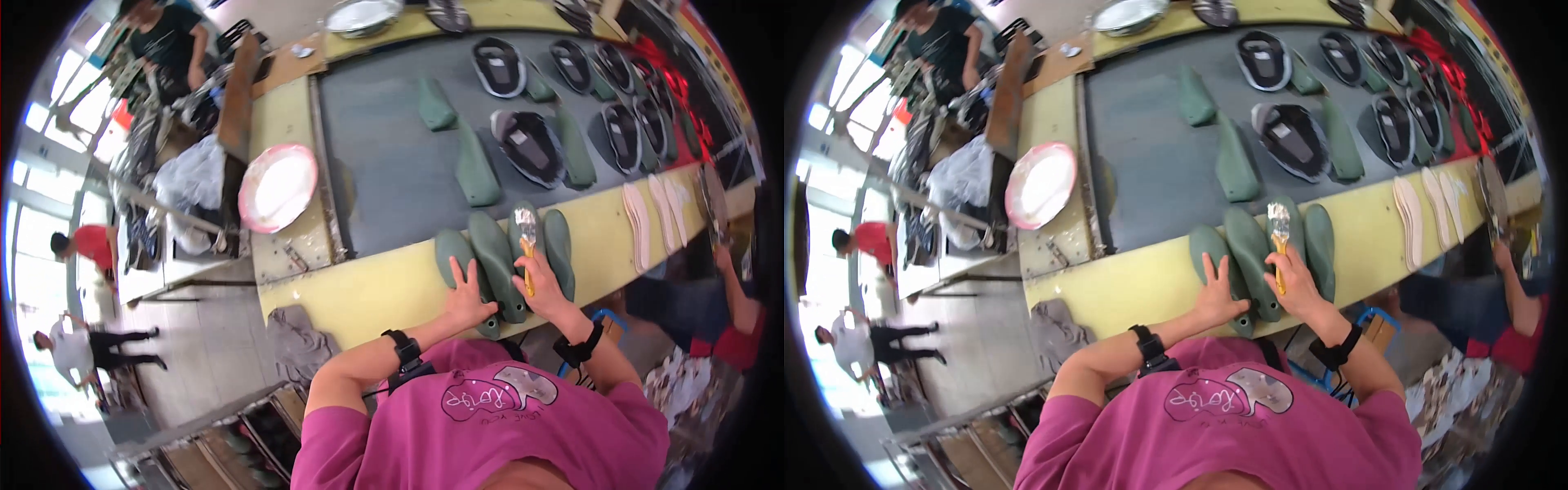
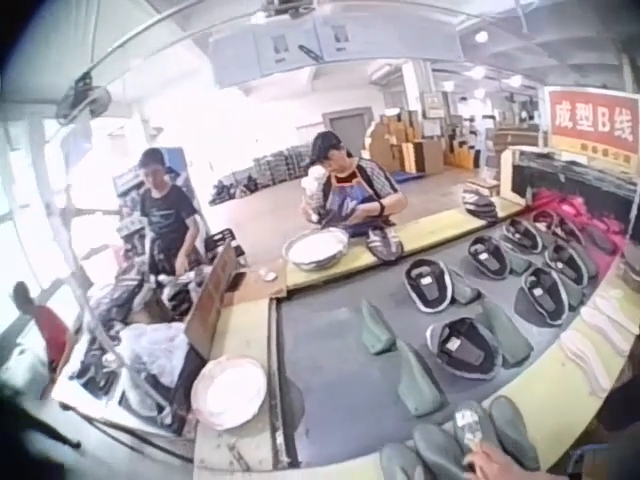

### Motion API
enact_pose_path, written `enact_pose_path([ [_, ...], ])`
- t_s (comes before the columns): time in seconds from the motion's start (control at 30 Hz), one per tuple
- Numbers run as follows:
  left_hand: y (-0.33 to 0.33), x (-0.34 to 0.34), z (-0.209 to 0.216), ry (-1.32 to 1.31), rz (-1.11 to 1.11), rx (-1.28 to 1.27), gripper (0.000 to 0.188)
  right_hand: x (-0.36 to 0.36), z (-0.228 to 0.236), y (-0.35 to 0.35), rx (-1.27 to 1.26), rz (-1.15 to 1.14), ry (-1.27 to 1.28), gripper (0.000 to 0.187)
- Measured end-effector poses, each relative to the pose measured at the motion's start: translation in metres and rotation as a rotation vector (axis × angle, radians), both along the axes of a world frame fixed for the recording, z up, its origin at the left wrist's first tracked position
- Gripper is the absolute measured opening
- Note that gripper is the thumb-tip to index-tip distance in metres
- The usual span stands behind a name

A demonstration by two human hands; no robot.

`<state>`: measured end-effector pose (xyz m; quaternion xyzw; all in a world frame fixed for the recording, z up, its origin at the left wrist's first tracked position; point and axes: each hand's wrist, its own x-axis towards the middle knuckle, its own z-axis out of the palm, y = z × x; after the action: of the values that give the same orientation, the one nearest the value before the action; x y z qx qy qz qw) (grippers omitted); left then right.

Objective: The recorder is applying a white adhesive/paste to green plastic shoe lasts using a brush, then placing the lasts into a rack.

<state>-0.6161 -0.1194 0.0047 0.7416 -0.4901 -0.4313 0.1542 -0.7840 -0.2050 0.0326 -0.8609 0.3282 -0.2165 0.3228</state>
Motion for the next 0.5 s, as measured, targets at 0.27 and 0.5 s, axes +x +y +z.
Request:
enact_pose_path([
  [0.27,0.013,0.074,-0.032,0.373,-0.108,-0.223,0.08,-0.002,-0.043,0.014,-0.048,0.081,0.198,0.038],
  [0.5,0.037,0.123,-0.046,0.396,0.024,-0.334,0.055,0.018,-0.042,0.021,-0.014,0.07,0.159,0.032],
])
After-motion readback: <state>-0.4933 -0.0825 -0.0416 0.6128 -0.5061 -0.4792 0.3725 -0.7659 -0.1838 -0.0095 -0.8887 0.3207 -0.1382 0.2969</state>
